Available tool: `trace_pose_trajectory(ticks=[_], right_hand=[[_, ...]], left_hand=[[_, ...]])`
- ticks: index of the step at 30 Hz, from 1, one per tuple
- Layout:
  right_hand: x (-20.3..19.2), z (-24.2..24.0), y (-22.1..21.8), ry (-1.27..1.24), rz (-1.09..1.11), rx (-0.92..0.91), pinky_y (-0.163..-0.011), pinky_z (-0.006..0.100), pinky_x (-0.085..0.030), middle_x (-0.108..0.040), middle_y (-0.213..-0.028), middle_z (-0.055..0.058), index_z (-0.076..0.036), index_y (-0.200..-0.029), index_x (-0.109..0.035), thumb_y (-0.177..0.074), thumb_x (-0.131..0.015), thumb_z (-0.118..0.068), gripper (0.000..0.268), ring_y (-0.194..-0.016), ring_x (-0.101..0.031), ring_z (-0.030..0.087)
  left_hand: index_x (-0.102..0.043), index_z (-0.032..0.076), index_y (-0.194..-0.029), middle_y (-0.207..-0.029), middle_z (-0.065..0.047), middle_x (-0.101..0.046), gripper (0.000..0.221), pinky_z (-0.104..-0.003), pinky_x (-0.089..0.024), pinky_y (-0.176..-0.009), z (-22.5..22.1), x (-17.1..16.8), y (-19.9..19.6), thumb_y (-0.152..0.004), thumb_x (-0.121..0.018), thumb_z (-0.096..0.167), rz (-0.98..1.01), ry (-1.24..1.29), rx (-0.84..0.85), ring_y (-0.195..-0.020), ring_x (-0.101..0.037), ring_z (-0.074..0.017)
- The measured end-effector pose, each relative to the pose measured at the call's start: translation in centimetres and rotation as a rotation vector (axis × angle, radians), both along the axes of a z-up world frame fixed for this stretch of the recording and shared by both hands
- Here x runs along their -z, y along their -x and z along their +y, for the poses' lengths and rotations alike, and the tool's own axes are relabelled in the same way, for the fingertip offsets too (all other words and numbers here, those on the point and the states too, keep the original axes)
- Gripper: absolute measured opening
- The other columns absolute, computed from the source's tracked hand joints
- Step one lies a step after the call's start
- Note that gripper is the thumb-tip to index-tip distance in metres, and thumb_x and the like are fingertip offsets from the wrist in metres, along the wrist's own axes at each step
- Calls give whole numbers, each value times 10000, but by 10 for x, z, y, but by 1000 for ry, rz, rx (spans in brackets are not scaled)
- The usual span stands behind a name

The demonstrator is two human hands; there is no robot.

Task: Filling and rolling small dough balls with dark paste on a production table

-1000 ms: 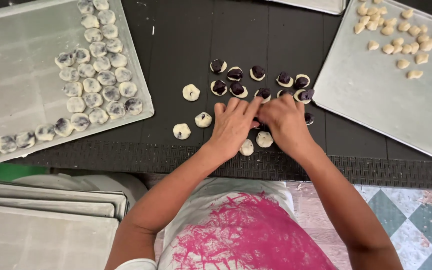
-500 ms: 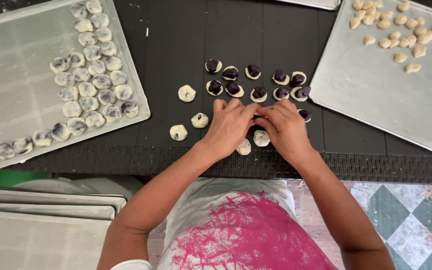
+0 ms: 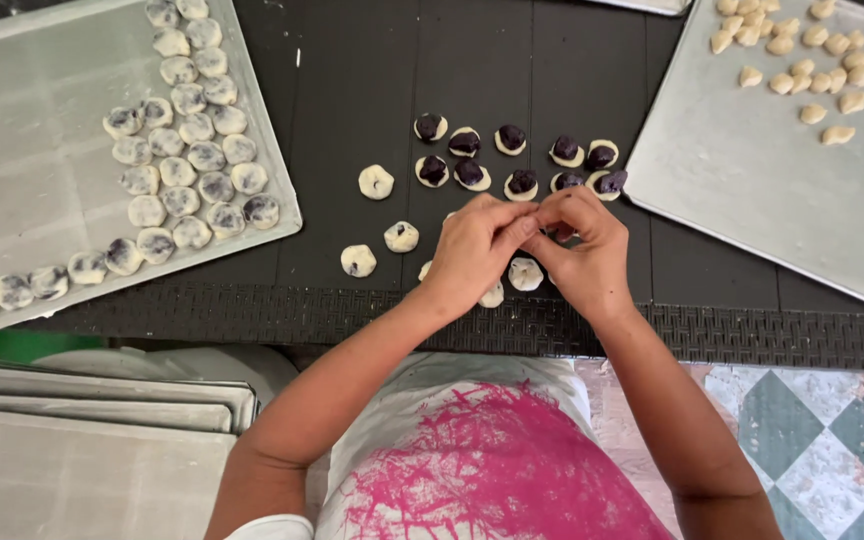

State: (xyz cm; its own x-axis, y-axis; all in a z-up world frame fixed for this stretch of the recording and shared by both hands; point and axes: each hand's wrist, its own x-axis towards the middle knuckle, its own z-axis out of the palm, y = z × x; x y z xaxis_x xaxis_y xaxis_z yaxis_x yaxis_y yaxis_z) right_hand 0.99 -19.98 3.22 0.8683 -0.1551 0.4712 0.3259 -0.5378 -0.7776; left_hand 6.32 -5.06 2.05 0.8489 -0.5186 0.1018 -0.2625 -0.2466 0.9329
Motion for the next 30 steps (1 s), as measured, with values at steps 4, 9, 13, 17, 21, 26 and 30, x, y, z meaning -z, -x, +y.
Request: trace_pose_trajectory(ticks=[4,9,13,17,21,26,30], right_hand=[[-6,-6,9,-101,78,-53,-643,273,-516,-671,-891,80,-22,-954,-728,-782,-837,-18,204,-710,-591,149],[-13,-7,19,87,24,-18,-615,306,-521,-680,-824,74,-37,-1024,-739,-837,-788,-22,194,-700,-654,201],[16,-11,13,238,-64,-18,-632,326,-521,-683,-831,71,-26,-937,-727,-839,-792,-39,118,-710,-636,248],[36,-11,3,432,-38,-24,-740,421,-515,-640,-867,112,-10,-970,-656,-791,-809,-102,253,-843,-617,325],[52,-11,-2,324,-35,-38,-767,383,-499,-622,-843,56,-59,-823,-635,-783,-793,-35,164,-843,-586,294],[22,-14,8,334,18,-47,-830,397,-505,-673,-944,80,-56,-920,-697,-783,-802,-62,173,-911,-593,298],[36,-14,11,444,30,-18,-797,374,-522,-674,-870,82,-42,-932,-708,-801,-786,-46,152,-862,-616,286]], left_hand=[[-732,174,-1069,-839,-107,-680,211,-308,-618,-596,-8,10,-5,-891,-692,280,226,165,-80,-712,-723,-214],[-681,-23,-1003,-759,-74,-618,221,-210,-593,-477,-17,43,-16,-878,-709,157,751,529,5,-612,-654,-114],[-743,177,-921,-647,-37,-656,113,-321,-584,-549,-15,33,-18,-878,-668,249,200,-29,46,-624,-701,-193],[-440,6,-1320,-925,-242,-573,395,-466,-511,-786,-8,24,1,-936,-529,39,-388,-84,94,-923,-591,-422],[-291,-12,-1494,-863,-192,-562,568,-375,-489,-830,-3,31,18,-957,-473,-45,-648,-148,12,-912,-574,-337],[-414,82,-1410,-1018,-86,-615,499,-384,-405,-898,7,29,12,-943,-545,197,-700,-324,-56,-1103,-506,-254],[-580,110,-1105,-911,-33,-557,283,-372,-399,-760,-1,54,8,-897,-644,290,-767,-328,-133,-967,-513,-237]])
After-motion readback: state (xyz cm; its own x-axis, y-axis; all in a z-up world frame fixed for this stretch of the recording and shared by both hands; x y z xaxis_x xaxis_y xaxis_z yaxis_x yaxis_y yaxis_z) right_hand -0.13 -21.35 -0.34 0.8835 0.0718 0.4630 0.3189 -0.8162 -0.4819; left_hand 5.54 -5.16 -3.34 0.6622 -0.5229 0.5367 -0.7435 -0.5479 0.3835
